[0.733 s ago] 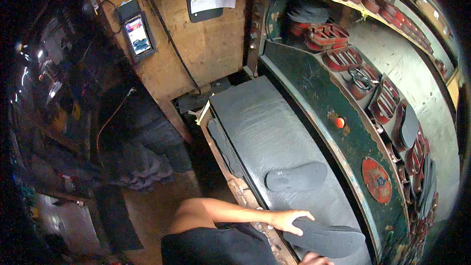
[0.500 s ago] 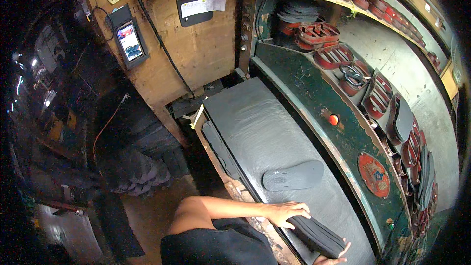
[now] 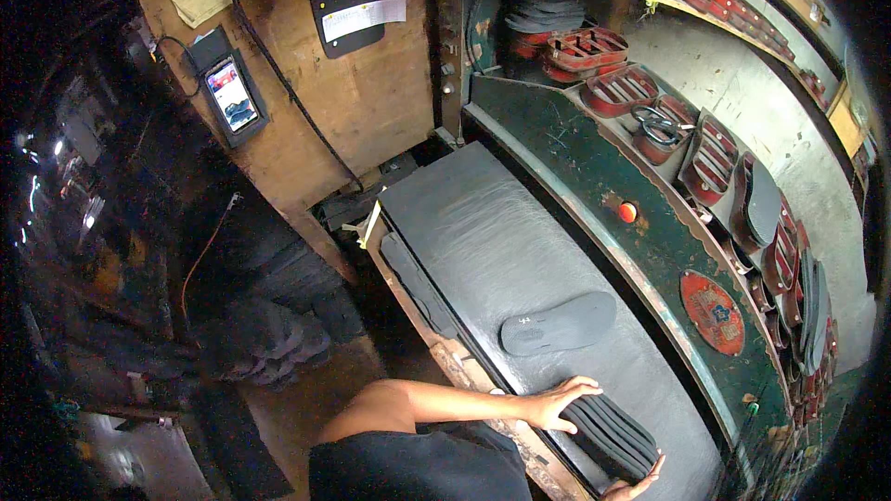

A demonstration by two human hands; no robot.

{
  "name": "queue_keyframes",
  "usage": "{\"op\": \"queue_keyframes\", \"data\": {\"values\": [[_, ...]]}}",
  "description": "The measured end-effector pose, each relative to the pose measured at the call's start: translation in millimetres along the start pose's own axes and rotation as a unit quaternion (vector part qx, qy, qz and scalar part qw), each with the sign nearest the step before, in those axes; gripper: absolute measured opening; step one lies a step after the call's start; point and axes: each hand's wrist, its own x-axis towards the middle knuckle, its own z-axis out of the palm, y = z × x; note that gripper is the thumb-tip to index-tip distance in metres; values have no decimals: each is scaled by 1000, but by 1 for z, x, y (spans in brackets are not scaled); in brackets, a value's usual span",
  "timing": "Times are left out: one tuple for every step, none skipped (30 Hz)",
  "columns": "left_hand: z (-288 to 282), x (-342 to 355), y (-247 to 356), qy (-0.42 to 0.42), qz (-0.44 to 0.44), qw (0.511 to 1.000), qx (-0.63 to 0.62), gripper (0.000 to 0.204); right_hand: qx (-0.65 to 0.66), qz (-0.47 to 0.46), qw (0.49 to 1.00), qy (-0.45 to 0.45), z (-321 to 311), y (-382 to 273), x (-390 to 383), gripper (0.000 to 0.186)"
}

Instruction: The person places a slipper sole on a cutting machine and uses shears to cut along a template. They then remove the cut sole and place it on a pile. The person repeats this process with multiple slipper soles.

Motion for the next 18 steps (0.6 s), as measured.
{"op": "queue_keyframes", "data": {"values": [[0,1,0,-5,-2,1000,6,97,15,-19,1000,-15,-4,1,0,66],[-1,2,1,-19,-7,1000,12,95,30,-39,998,-30,-6,3,-1,65],[-3,1,1,-25,-1,999,23,94,-23,-33,999,-17,-10,5,-3,64],[-6,-1,1,-35,-1,999,33,92,-54,-42,998,-13,-12,8,-7,63],[-9,-3,2,-34,7,998,43,91,-85,-50,995,-8,-14,11,-10,63],[-11,-5,3,-45,9,998,48,90,-116,-59,991,-3,-15,13,-14,62],[-13,-8,3,-46,18,997,55,89,-147,-68,987,1,-15,16,-18,62],[-14,-9,3,-46,28,997,61,89,-124,-76,989,8,-15,18,-20,61],[-15,-9,3,-46,27,997,58,89,-100,-84,991,14,-14,21,-21,60],[-15,-9,1,-45,26,997,54,89,-77,-93,993,20,-14,23,-21,59],[-14,-8,0,-45,26,997,51,89,-40,-70,996,27,-13,26,-19,58],[-13,-6,-2,-47,23,997,53,89,-3,-46,998,35,-13,29,-16,58],[-12,-4,-4,-42,26,998,49,89,35,-23,998,43,-14,32,-13,57],[-11,-2,-5,-39,27,998,51,89,10,-33,999,31,-16,34,-8,57],[-10,-2,-5,-43,28,997,52,89,-15,-41,999,21,-18,36,-5,56],[-10,-2,-5,-40,29,997,51,89,-40,-49,998,11,-20,37,-5,56],[-10,-3,-4,-39,30,997,52,88,-21,-42,999,12,-22,38,-5,56],[-10,-5,-1,-27,30,998,55,88,-1,-35,999,12,-24,37,-8,56]]}}
